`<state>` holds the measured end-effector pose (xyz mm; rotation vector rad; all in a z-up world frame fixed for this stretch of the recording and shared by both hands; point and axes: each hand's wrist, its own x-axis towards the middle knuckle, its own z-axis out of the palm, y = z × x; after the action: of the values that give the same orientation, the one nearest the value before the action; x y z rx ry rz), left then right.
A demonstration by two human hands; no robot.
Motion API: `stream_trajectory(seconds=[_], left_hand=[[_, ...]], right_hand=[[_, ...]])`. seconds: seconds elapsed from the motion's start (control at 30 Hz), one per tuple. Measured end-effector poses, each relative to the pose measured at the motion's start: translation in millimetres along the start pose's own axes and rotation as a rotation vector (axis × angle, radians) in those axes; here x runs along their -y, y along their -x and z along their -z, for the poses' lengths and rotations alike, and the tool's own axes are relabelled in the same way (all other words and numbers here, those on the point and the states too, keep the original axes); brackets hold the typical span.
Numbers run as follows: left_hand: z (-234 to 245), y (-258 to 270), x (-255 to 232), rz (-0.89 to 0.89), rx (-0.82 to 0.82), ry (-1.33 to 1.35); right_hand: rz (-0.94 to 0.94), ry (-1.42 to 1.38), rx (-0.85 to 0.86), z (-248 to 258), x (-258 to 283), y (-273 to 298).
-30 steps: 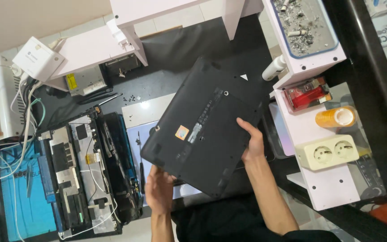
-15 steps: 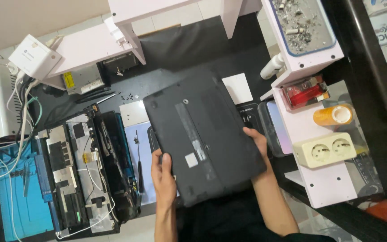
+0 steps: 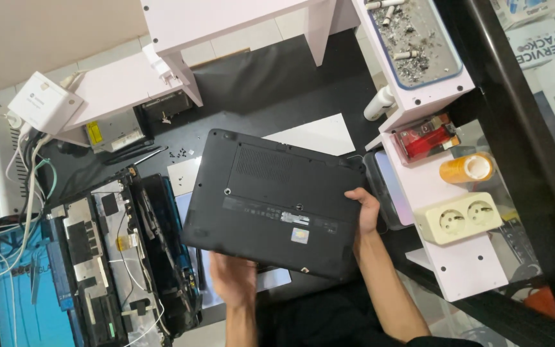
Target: The person disassembles a laptop by removing the screen and back cover, then reassembles it by placing the back cover and securing it with screws. The person handles the laptop screen, back cover, and internal components throughout the process.
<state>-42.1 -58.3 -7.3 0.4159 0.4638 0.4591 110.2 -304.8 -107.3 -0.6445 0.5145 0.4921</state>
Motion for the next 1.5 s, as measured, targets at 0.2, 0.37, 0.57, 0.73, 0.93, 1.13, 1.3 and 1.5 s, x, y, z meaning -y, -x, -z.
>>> stream_trajectory(seconds=[0.2, 0.37, 0.57, 0.73, 0.93, 1.13, 1.3, 1.5], left_hand=[[29, -28, -36, -0.15, -0.089, -0.901], [9, -39, -18, -0.225, -0.158, -1.153], [-2, -59, -8, -0.322, -0.188, -1.162], [-14, -73, -7, -0.309, -0.263, -1.295], [-35, -77, -6, -0.498, -0.204, -1.597], [-35, -91, -1, -0.556, -0.182, -1.712], [-44, -91, -2, -0.621, -0.167, -1.772], [-47, -89, -1, -0.639, -0.175, -1.805]], right_hand=[[0.022, 0.235, 0.072, 2, 30, -29], [0.354, 0.678, 0.105, -51, 44, -13], [0.497, 0.898, 0.122, -70, 41, -4], [0.556, 0.924, 0.058, -77, 39, -3], [0.519, 1.07, -0.084, -92, 51, -10], [0.728, 1.39, -0.188, -98, 51, -29], [0.803, 1.519, -0.181, -85, 44, -39], [0.866, 1.557, -0.145, -92, 35, -29]])
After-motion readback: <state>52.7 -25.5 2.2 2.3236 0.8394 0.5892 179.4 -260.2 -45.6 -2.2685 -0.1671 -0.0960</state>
